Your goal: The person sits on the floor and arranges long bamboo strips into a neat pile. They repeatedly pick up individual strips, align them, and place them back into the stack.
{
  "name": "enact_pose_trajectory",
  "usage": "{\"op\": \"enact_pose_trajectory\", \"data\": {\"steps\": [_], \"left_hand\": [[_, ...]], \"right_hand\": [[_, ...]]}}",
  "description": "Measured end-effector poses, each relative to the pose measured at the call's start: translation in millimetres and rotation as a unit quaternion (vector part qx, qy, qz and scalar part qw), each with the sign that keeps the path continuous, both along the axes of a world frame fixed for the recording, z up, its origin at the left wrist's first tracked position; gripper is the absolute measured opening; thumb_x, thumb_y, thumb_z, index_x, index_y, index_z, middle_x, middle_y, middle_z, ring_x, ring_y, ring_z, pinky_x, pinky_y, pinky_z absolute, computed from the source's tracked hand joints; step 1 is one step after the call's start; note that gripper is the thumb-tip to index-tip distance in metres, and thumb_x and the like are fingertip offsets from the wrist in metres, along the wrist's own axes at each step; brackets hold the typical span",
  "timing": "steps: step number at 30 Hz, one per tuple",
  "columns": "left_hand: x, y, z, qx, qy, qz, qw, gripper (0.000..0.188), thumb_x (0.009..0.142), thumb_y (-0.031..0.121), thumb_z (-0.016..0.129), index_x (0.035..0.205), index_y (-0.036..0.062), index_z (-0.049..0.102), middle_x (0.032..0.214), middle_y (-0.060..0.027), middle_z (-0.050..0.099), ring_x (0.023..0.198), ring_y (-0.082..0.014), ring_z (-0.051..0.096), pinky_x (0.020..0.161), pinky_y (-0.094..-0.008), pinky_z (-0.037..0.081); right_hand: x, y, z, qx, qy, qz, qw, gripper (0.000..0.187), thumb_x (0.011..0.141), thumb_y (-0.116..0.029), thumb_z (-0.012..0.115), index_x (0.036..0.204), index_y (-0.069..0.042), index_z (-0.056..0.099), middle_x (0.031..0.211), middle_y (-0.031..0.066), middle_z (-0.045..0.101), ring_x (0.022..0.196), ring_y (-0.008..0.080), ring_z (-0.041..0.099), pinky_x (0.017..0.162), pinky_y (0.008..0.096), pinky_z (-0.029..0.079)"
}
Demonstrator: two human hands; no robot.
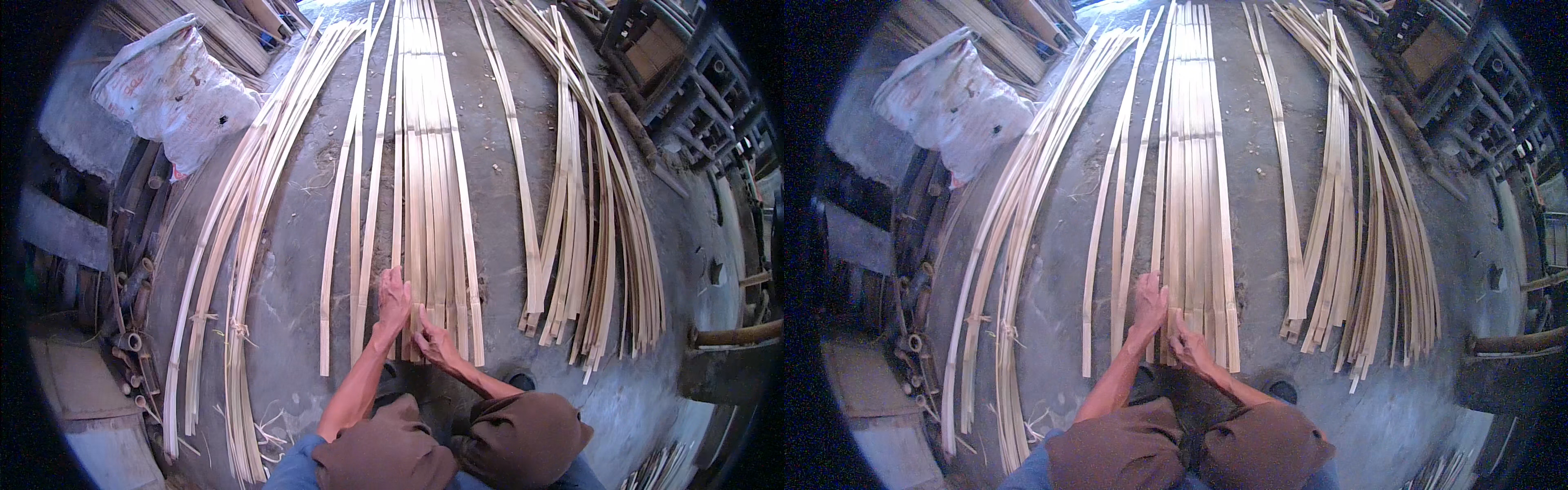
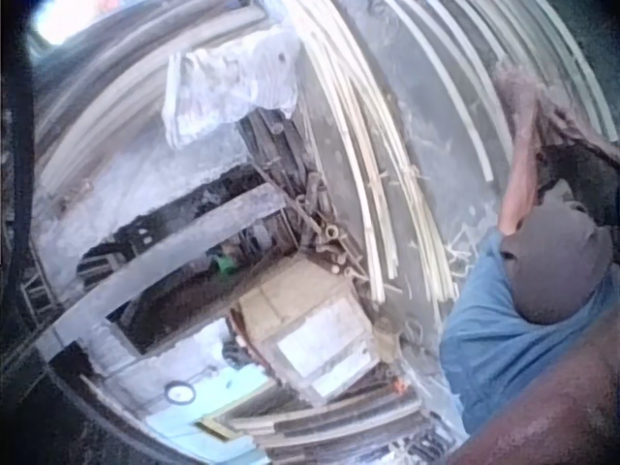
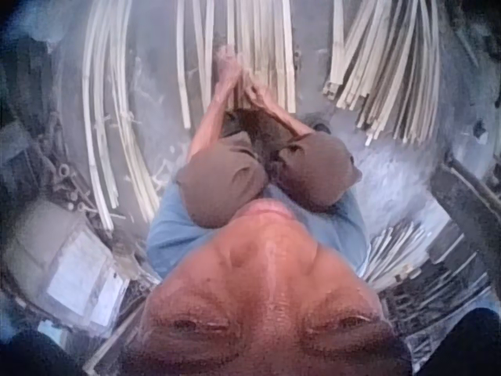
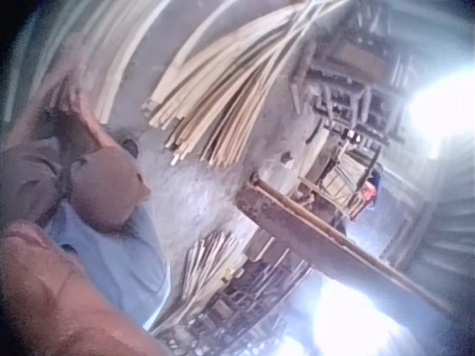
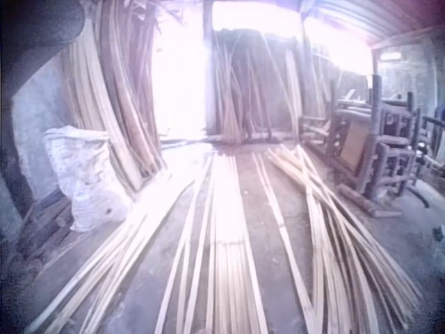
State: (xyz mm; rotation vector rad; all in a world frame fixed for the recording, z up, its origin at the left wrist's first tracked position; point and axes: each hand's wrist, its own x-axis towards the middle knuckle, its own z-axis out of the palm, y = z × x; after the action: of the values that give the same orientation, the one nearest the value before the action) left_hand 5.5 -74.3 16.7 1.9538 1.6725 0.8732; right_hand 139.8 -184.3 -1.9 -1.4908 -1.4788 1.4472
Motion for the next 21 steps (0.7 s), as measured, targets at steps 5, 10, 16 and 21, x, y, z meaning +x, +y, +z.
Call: {"op": "enact_pose_trajectory", "data": {"steps": [5,10,16,21], "left_hand": [[13.3,7.3,6.2,-0.018,0.071,-0.003,0.997,0.034,0.087,0.009,0.063,0.117,-0.0018,0.050,0.109,-0.0224,0.055,0.103,-0.0410,0.054,0.090,-0.0501,0.044],[12.0,8.5,0.7,-0.011,0.119,0.008,0.993,0.027,0.086,0.014,0.066,0.105,0.0020,0.051,0.105,-0.0190,0.056,0.101,-0.0379,0.055,0.085,-0.0491,0.045],[7.1,18.8,-3.4,-0.032,0.069,0.066,0.995,0.025,0.085,0.016,0.064,0.102,0.0017,0.053,0.098,-0.0187,0.060,0.096,-0.0357,0.060,0.082,-0.0469,0.048],[9.2,27.6,8.0,-0.173,-0.207,0.172,0.948,0.023,0.091,0.015,0.054,0.108,-0.0016,0.054,0.081,-0.0161,0.066,0.075,-0.0275,0.065,0.069,-0.0407,0.051]], "right_hand": [[5.1,-5.9,-11.9,0.075,-0.051,-0.025,0.996,0.077,0.096,-0.008,0.061,0.159,-0.012,0.017,0.066,0.0061,0.042,0.061,0.0145,0.043,0.058,0.0298,0.043],[7.5,-6.6,10.8,0.038,0.002,-0.040,0.998,0.072,0.095,-0.010,0.063,0.157,-0.009,0.026,0.074,0.0085,0.041,0.064,0.0159,0.043,0.059,0.0307,0.042],[3.7,-5.0,30.3,0.035,-0.005,-0.030,0.999,0.074,0.095,-0.013,0.065,0.157,-0.012,0.026,0.072,0.0108,0.041,0.063,0.0166,0.044,0.060,0.0310,0.042],[2.4,-4.0,23.4,0.089,-0.042,-0.039,0.994,0.074,0.096,-0.015,0.065,0.157,-0.015,0.025,0.067,0.0082,0.042,0.061,0.0132,0.041,0.056,0.0303,0.041]]}}
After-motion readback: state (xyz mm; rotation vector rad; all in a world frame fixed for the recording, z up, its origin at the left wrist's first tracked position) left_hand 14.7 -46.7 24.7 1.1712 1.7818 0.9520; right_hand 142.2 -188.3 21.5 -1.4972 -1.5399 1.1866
